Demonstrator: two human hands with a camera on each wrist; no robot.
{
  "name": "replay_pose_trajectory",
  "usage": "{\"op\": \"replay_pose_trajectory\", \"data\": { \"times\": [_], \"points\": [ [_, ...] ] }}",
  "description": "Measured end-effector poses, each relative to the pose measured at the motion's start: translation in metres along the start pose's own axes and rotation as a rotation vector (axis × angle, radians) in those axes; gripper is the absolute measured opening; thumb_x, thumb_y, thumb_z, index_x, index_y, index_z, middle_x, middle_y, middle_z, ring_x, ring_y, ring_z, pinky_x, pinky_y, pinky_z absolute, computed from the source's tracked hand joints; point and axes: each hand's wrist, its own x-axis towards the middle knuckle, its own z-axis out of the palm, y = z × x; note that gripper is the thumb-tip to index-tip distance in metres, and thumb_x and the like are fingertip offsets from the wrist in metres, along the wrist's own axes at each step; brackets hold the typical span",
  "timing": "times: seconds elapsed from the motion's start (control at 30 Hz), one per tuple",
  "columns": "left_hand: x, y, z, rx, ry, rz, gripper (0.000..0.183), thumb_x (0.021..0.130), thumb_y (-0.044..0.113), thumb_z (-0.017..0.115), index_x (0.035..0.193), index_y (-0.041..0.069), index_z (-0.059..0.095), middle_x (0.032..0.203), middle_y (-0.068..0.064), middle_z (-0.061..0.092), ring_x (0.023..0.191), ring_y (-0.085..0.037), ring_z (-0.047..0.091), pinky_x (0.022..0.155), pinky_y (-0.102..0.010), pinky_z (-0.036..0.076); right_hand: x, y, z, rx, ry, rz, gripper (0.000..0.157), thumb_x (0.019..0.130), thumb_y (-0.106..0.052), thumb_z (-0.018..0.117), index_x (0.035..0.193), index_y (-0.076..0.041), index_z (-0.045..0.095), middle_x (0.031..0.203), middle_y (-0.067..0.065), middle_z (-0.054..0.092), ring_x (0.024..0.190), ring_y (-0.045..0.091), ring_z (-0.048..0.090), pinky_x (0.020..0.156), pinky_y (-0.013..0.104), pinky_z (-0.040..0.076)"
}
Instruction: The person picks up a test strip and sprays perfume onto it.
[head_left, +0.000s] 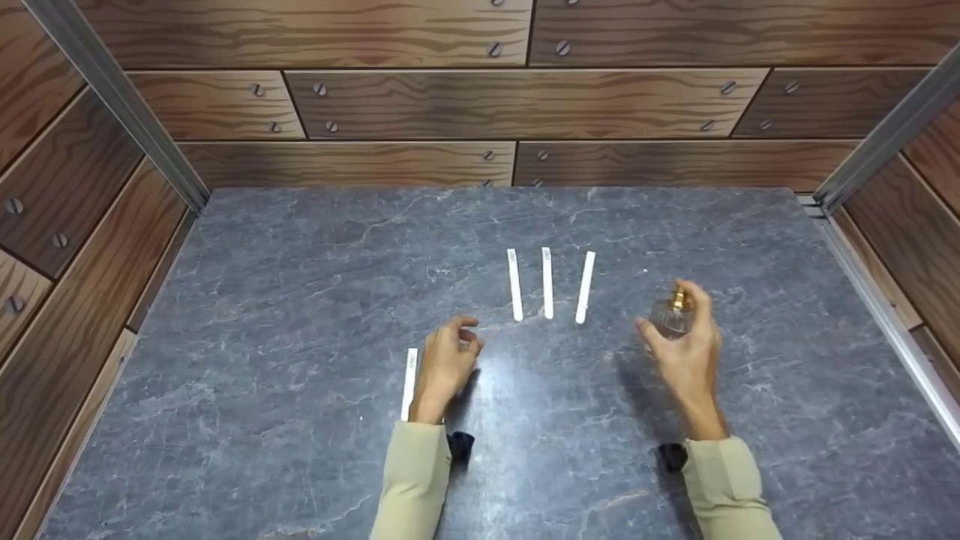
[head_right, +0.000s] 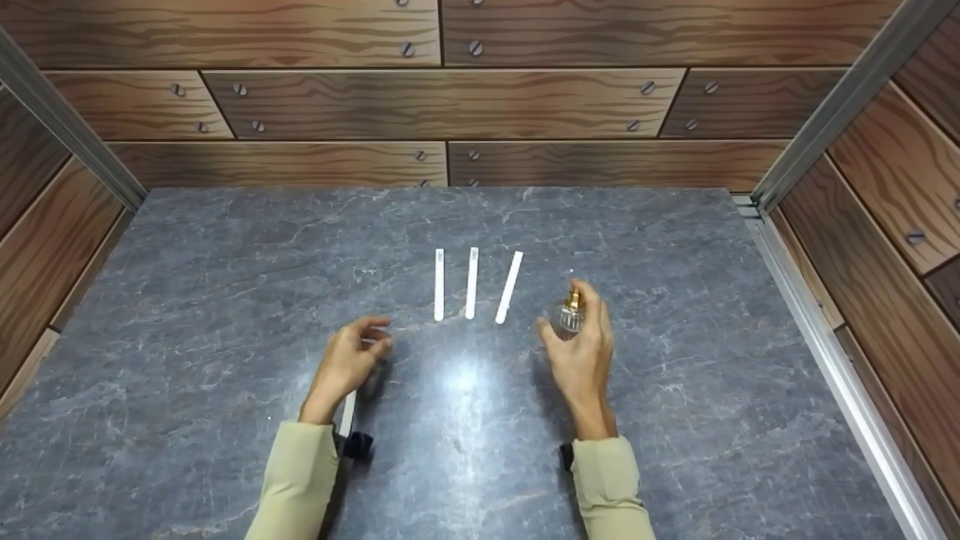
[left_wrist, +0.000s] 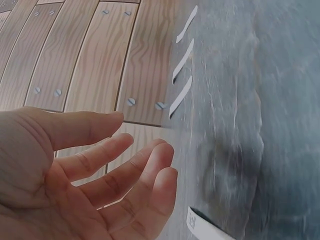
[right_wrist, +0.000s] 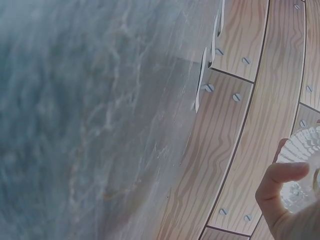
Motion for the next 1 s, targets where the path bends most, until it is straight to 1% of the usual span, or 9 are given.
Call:
{"op": "replay_pose_trajectory", "data": {
  "times": [0.13, 0.23, 0.27, 0.4, 0.57, 0.67, 0.83, 0.9, 1.0],
  "points": [
    [-0.004, -0.005, -0.003, 0.014, 0.045, 0.021, 0.028, 0.089, -0.002, 0.071, 0.117, -0.004, 0.069, 0.096, -0.016, 0.073, 0.083, -0.03, 0.071, 0.075, -0.044, 0.057, 0.002, 0.0, 0.0, 0.015, 0.0, -0.023, 0.068, 0.075, 0.012, 0.081, 0.135, 0.001, 0.052, 0.111, 0.027, 0.063, 0.089, 0.003, 0.056, 0.068, 0.01, 0.048],
    [-0.009, -0.007, -0.004, 0.012, 0.053, 0.018, 0.029, 0.089, -0.003, 0.072, 0.117, -0.005, 0.069, 0.097, -0.018, 0.073, 0.084, -0.031, 0.072, 0.076, -0.045, 0.058, 0.002, 0.0, 0.0, 0.024, 0.002, -0.032, 0.068, 0.074, 0.012, 0.082, 0.135, 0.002, 0.051, 0.109, 0.026, 0.063, 0.089, -0.002, 0.054, 0.069, 0.01, 0.048],
    [-0.01, -0.008, -0.005, 0.01, 0.051, 0.011, 0.029, 0.089, -0.003, 0.072, 0.118, -0.005, 0.069, 0.097, -0.018, 0.073, 0.084, -0.032, 0.072, 0.076, -0.046, 0.058, 0.002, 0.0, 0.0, 0.022, 0.002, -0.032, 0.068, 0.074, 0.012, 0.082, 0.135, 0.003, 0.051, 0.109, 0.026, 0.064, 0.09, -0.002, 0.054, 0.072, 0.011, 0.048],
    [-0.015, -0.009, -0.006, -0.009, 0.042, -0.018, 0.031, 0.089, -0.004, 0.071, 0.12, -0.005, 0.068, 0.1, -0.019, 0.072, 0.087, -0.032, 0.072, 0.077, -0.045, 0.058, 0.002, 0.0, -0.001, 0.01, -0.002, -0.024, 0.068, 0.074, 0.013, 0.081, 0.134, 0.003, 0.051, 0.11, 0.026, 0.064, 0.092, -0.001, 0.053, 0.077, 0.013, 0.047],
    [-0.02, -0.01, -0.008, 0.012, 0.053, -0.033, 0.032, 0.089, -0.005, 0.07, 0.121, -0.004, 0.068, 0.101, -0.019, 0.072, 0.088, -0.031, 0.073, 0.078, -0.046, 0.058, 0.001, 0.001, -0.001, 0.001, 0.004, -0.024, 0.068, 0.074, 0.014, 0.081, 0.134, 0.003, 0.052, 0.108, 0.027, 0.064, 0.09, -0.003, 0.054, 0.076, 0.013, 0.047],
    [-0.023, -0.013, -0.01, 0.034, 0.072, -0.026, 0.032, 0.088, -0.006, 0.07, 0.12, -0.004, 0.068, 0.101, -0.019, 0.072, 0.087, -0.031, 0.073, 0.078, -0.046, 0.058, 0.001, 0.003, -0.001, 0.003, 0.002, -0.027, 0.068, 0.073, 0.015, 0.081, 0.134, 0.003, 0.052, 0.107, 0.027, 0.065, 0.089, -0.004, 0.054, 0.075, 0.012, 0.047],
    [-0.026, -0.017, -0.012, 0.057, 0.113, 0.015, 0.032, 0.085, -0.01, 0.071, 0.117, -0.005, 0.069, 0.098, -0.02, 0.072, 0.084, -0.032, 0.072, 0.076, -0.047, 0.058, 0.001, 0.003, -0.001, -0.003, 0.005, -0.021, 0.068, 0.073, 0.014, 0.081, 0.134, 0.003, 0.052, 0.109, 0.027, 0.065, 0.092, -0.003, 0.054, 0.078, 0.014, 0.046],
    [-0.028, -0.018, -0.012, 0.071, 0.127, 0.027, 0.032, 0.084, -0.011, 0.071, 0.115, -0.005, 0.069, 0.097, -0.019, 0.072, 0.083, -0.032, 0.072, 0.076, -0.047, 0.058, 0.001, 0.003, -0.001, -0.01, 0.007, -0.016, 0.068, 0.073, 0.014, 0.081, 0.134, 0.002, 0.053, 0.111, 0.026, 0.065, 0.096, 0.002, 0.055, 0.08, 0.015, 0.045],
    [-0.031, -0.021, -0.013, 0.092, 0.146, 0.048, 0.032, 0.082, -0.013, 0.071, 0.113, -0.006, 0.069, 0.095, -0.019, 0.072, 0.082, -0.032, 0.072, 0.076, -0.047, 0.058, 0.0, 0.005, 0.0, -0.013, 0.009, -0.014, 0.067, 0.073, 0.014, 0.081, 0.133, 0.002, 0.053, 0.114, 0.026, 0.065, 0.1, 0.017, 0.059, 0.083, 0.016, 0.045]
  ]
}}
